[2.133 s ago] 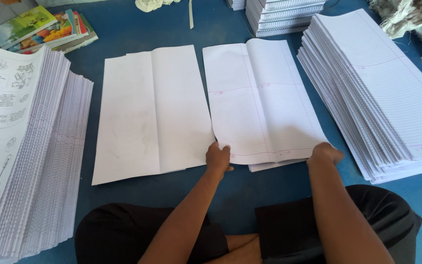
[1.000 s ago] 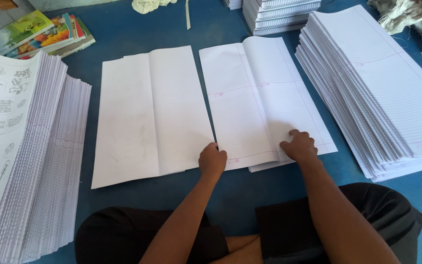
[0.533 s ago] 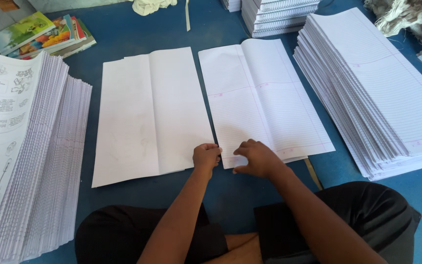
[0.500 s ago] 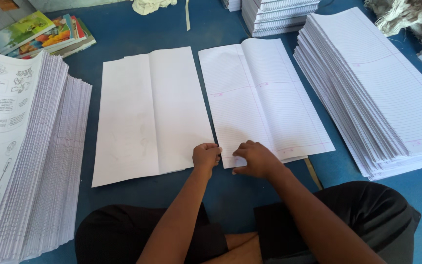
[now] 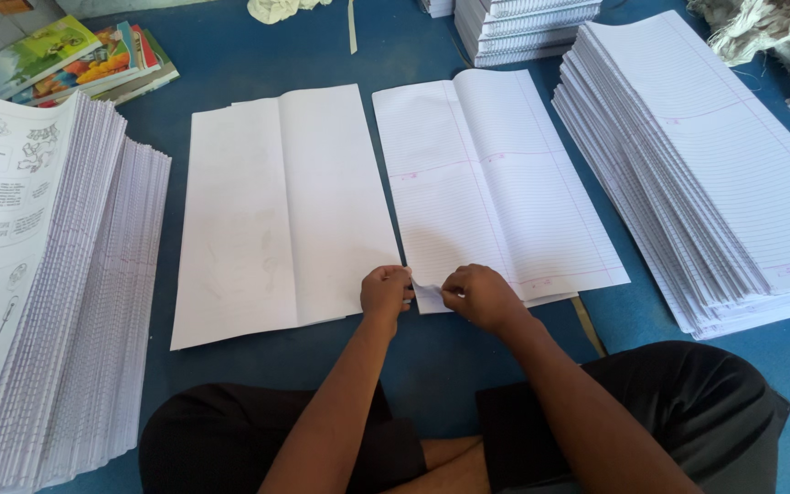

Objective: The person inserts printed cover sheets into lined paper stacks to assemble notebooks. They repeatedly pick up a cover sheet, open a stack of lined pages, insert the cover, and place the assembled unit aside.

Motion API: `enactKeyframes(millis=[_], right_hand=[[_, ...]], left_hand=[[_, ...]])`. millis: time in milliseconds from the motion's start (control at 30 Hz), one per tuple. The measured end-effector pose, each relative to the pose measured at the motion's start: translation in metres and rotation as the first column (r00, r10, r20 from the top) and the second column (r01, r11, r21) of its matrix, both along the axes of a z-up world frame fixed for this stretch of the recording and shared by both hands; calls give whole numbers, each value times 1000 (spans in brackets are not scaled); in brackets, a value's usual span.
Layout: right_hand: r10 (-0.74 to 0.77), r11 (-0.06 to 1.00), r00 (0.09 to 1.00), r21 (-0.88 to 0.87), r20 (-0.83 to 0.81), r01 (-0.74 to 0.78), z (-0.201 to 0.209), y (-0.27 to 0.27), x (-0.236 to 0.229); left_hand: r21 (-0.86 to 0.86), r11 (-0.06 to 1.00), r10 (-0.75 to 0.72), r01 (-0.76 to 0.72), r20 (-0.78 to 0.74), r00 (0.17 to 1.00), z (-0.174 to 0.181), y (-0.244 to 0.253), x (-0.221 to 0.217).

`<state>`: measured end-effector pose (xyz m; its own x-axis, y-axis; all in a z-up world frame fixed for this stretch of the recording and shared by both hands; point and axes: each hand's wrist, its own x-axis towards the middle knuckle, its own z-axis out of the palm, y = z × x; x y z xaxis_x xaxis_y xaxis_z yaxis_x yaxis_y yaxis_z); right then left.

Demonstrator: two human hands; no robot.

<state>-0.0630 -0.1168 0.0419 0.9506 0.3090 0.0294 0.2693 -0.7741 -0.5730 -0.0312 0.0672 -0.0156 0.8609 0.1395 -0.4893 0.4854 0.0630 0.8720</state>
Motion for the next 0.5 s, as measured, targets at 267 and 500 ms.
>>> enactKeyframes(millis=[267,500], right_hand=[[-200,971,946,75,-256,226,23,-1,-2],[-176,962,974,183,-144,201,21,-10,-2]], left_hand=[[93,995,-21,21,-4,1000,6,-8,8],[118,992,-38,47,-74,997,18,-18,13]])
